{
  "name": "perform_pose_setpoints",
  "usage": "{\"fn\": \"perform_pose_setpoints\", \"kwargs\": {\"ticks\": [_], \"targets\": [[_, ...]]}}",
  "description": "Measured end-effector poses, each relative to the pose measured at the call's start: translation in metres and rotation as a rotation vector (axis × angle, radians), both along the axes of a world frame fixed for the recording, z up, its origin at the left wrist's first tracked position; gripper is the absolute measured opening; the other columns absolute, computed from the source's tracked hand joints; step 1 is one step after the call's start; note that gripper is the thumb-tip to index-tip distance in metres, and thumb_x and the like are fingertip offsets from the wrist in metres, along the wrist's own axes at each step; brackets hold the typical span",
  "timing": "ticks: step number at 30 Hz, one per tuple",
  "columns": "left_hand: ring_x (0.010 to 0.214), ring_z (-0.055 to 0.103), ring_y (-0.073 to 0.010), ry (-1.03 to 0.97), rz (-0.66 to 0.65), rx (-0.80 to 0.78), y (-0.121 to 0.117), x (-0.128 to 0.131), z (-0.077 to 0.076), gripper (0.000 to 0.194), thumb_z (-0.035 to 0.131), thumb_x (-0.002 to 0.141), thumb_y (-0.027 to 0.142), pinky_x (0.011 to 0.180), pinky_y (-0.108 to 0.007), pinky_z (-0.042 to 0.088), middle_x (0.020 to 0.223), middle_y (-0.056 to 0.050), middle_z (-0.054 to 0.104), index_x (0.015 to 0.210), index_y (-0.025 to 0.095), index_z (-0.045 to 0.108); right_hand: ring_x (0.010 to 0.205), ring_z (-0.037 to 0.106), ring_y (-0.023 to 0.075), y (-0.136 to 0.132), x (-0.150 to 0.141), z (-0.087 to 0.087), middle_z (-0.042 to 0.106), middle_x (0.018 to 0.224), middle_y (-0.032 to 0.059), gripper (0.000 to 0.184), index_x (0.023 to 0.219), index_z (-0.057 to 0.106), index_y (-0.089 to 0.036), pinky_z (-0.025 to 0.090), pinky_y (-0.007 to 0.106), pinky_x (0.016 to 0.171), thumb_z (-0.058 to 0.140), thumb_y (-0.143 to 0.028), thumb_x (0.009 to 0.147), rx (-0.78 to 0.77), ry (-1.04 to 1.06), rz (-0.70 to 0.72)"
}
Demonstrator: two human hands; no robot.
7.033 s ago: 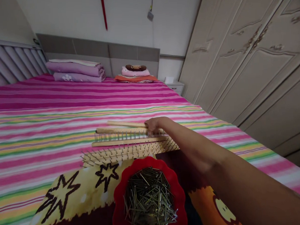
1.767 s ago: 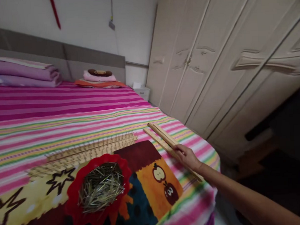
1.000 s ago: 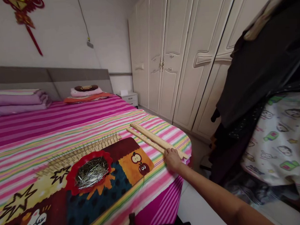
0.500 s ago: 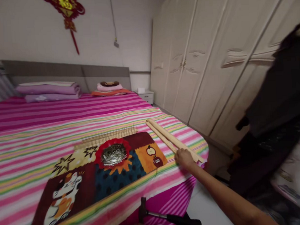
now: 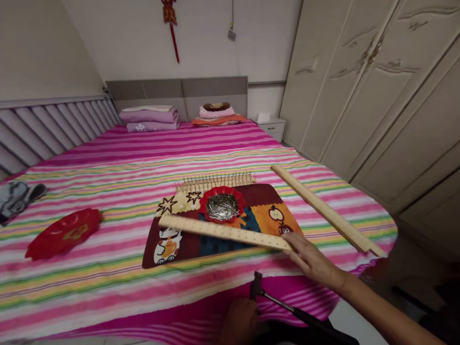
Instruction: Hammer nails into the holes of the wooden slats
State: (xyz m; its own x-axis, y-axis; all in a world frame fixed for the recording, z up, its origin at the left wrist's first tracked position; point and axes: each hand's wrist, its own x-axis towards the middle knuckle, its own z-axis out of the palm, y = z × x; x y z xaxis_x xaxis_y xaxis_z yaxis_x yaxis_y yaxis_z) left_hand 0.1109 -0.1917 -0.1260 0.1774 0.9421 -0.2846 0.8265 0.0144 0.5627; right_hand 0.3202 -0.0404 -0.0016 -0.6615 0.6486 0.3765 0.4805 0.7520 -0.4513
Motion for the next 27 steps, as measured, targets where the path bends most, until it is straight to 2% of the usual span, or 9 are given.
{"fn": "perform_pose_setpoints", "kwargs": {"ticks": [3,5,9,12,15,17,19,23,27], "targets": [[0.098,0.055,-0.0219,0.032,0.052,-0.039,-0.002,0.003,0.012,0.027,0.038,0.085,0.019,0.087,-0.033,0.038,0.101,-0.007,0.065,0.095,0.021,0.064,0.101,0.058,0.0256,0.001,-0.029,0.0,0.064,0.108,0.0148,0.033,0.121,0.054,-0.019,0.047,0.04,0.09,0.042,-0.027,0.091,0.027,-0.125,0.135],[0.099,0.055,-0.0215,0.017,0.053,-0.04,-0.003,0.003,0.018,0.027,0.039,0.085,0.019,0.087,-0.032,0.038,0.102,-0.006,0.065,0.096,0.021,0.064,0.098,0.058,0.0252,0.011,-0.042,-0.002,0.065,0.106,0.0152,0.033,0.119,0.056,-0.016,0.047,0.04,0.089,0.041,-0.026,0.092,0.028,-0.175,0.148],[0.099,0.055,-0.0211,0.021,0.043,-0.034,-0.003,0.003,0.025,0.027,0.041,0.084,0.018,0.088,-0.031,0.037,0.103,-0.006,0.066,0.097,0.022,0.064,0.105,0.053,0.0312,0.037,-0.053,0.0,0.062,0.115,0.0183,0.035,0.12,0.058,-0.014,0.039,0.05,0.093,0.046,-0.025,0.089,0.029,-0.246,0.064],[0.097,0.056,-0.0205,0.031,0.048,-0.038,-0.001,0.003,0.025,0.027,0.04,0.084,0.019,0.086,-0.031,0.038,0.101,-0.005,0.066,0.097,0.021,0.064,0.119,0.043,0.0342,0.036,-0.049,0.008,0.052,0.131,0.0203,0.042,0.129,0.051,-0.013,0.032,0.052,0.099,0.045,-0.026,0.089,0.023,-0.3,-0.034],[0.094,0.057,-0.0194,0.025,0.029,-0.049,0.003,0.003,0.021,0.026,0.04,0.084,0.019,0.085,-0.03,0.038,0.097,-0.005,0.067,0.095,0.021,0.064,0.116,0.048,0.0285,0.007,-0.033,0.011,0.056,0.126,0.0177,0.041,0.13,0.05,-0.015,0.036,0.042,0.097,0.038,-0.024,0.092,-0.038,-0.391,-0.075],[0.094,0.057,-0.0186,0.011,0.019,-0.042,0.004,0.003,0.019,0.025,0.041,0.084,0.018,0.084,-0.029,0.038,0.096,-0.004,0.067,0.094,0.021,0.064,0.093,0.06,0.0239,-0.023,-0.019,0.006,0.067,0.102,0.0121,0.031,0.113,0.062,-0.018,0.045,0.034,0.083,0.044,-0.023,0.089,-0.132,-0.495,-0.054],[0.094,0.057,-0.0186,-0.002,0.017,-0.031,0.005,0.003,0.017,0.025,0.041,0.084,0.018,0.084,-0.028,0.038,0.095,-0.003,0.067,0.093,0.021,0.064,0.079,0.063,0.0249,-0.053,-0.005,-0.004,0.069,0.089,0.0112,0.022,0.097,0.068,-0.018,0.047,0.032,0.071,0.058,-0.025,0.079,-0.227,-0.604,-0.054],[0.091,0.058,-0.0186,-0.061,0.036,-0.017,0.004,0.003,0.021,0.024,0.042,0.085,0.022,0.082,-0.027,0.039,0.093,-0.004,0.067,0.091,0.022,0.065,0.091,0.063,0.0269,-0.093,0.006,-0.028,0.067,0.104,0.0159,0.037,0.109,0.065,-0.014,0.046,0.031,0.077,0.058,-0.015,0.073,-0.34,-0.694,-0.148],[0.09,0.06,-0.0178,-0.12,0.067,-0.007,0.005,0.003,0.024,0.023,0.044,0.083,0.025,0.081,-0.026,0.041,0.092,-0.005,0.069,0.091,0.022,0.066,0.106,0.056,0.0304,-0.104,-0.003,-0.044,0.06,0.116,0.0189,0.044,0.118,0.059,-0.012,0.043,0.036,0.086,0.049,-0.009,0.075,-0.384,-0.689,-0.225]]}}
